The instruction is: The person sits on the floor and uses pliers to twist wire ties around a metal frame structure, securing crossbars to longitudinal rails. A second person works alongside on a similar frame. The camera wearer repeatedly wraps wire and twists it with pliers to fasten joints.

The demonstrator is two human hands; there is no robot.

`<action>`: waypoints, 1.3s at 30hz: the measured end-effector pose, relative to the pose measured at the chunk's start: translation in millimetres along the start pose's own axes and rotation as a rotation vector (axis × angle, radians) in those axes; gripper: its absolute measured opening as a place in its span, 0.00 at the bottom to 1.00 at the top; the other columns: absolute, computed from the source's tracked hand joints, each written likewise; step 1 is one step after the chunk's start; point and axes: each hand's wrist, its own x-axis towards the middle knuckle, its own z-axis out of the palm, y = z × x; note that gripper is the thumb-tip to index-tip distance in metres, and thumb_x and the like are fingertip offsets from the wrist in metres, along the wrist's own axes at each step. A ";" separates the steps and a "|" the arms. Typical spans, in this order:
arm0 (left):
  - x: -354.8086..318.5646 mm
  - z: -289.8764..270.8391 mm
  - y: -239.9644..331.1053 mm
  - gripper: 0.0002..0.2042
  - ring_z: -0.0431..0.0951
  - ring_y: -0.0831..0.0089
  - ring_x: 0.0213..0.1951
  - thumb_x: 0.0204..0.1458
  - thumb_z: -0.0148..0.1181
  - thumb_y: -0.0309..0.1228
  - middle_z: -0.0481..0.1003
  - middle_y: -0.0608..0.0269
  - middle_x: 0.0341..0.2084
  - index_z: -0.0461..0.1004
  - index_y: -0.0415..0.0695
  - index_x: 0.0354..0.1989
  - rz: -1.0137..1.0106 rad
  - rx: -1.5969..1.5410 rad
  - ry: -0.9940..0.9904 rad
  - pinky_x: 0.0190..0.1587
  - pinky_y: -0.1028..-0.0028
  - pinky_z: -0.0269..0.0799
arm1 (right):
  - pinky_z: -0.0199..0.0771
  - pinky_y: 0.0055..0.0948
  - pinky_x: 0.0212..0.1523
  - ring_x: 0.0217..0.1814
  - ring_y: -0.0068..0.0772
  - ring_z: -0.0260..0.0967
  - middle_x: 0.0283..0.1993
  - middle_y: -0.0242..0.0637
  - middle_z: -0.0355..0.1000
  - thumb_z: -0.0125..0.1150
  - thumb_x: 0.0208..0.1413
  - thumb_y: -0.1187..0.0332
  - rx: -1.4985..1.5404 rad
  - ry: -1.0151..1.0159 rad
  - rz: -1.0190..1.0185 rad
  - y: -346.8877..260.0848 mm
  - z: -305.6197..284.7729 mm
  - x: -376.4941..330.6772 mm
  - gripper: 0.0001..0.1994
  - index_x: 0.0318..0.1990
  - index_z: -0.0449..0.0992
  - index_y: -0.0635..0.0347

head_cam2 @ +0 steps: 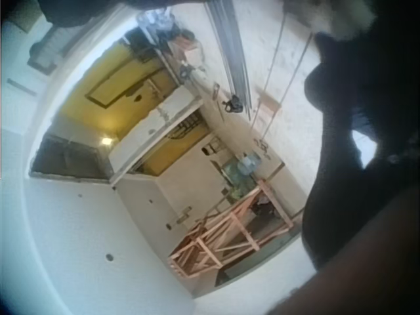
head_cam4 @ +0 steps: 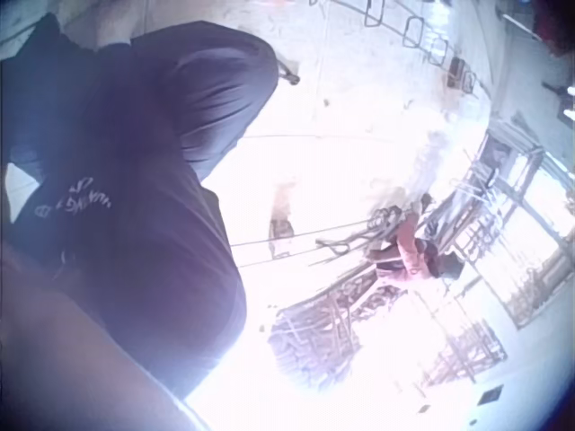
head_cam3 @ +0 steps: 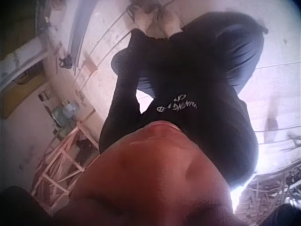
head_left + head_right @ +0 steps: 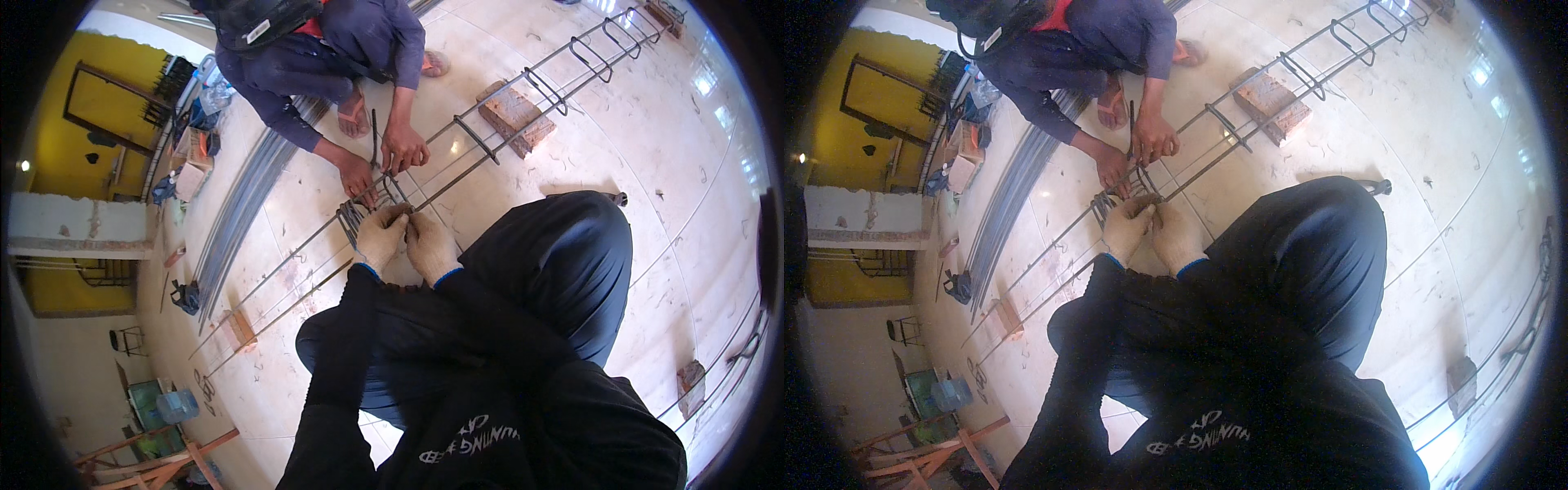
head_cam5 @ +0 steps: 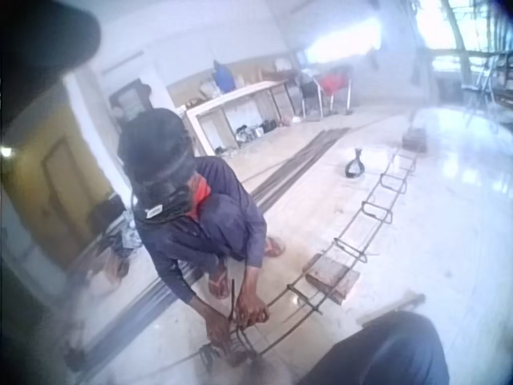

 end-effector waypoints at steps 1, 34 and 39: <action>3.4 0.3 -1.0 0.16 0.85 0.68 0.47 0.62 0.62 0.31 0.86 0.54 0.46 0.83 0.39 0.55 0.030 0.031 0.002 0.52 0.69 0.78 | 0.76 0.56 0.50 0.50 0.64 0.77 0.46 0.56 0.80 0.52 0.65 0.65 -0.024 -0.024 -0.014 0.2 -2.8 0.1 0.15 0.53 0.79 0.60; -4.6 -7.2 5.1 0.21 0.85 0.55 0.52 0.52 0.62 0.32 0.85 0.47 0.48 0.82 0.40 0.54 0.051 0.215 -0.045 0.57 0.63 0.77 | 0.80 0.48 0.48 0.44 0.58 0.81 0.39 0.52 0.83 0.66 0.58 0.62 0.054 0.044 -0.054 7.9 -14.2 19.4 0.12 0.41 0.87 0.61; -0.5 -3.2 -0.5 0.18 0.83 0.48 0.51 0.57 0.60 0.39 0.84 0.44 0.46 0.82 0.41 0.51 -0.049 0.433 0.099 0.56 0.58 0.77 | 0.77 0.50 0.48 0.47 0.58 0.79 0.40 0.53 0.81 0.65 0.55 0.66 0.050 0.022 -0.012 1.5 -10.7 10.4 0.10 0.40 0.84 0.63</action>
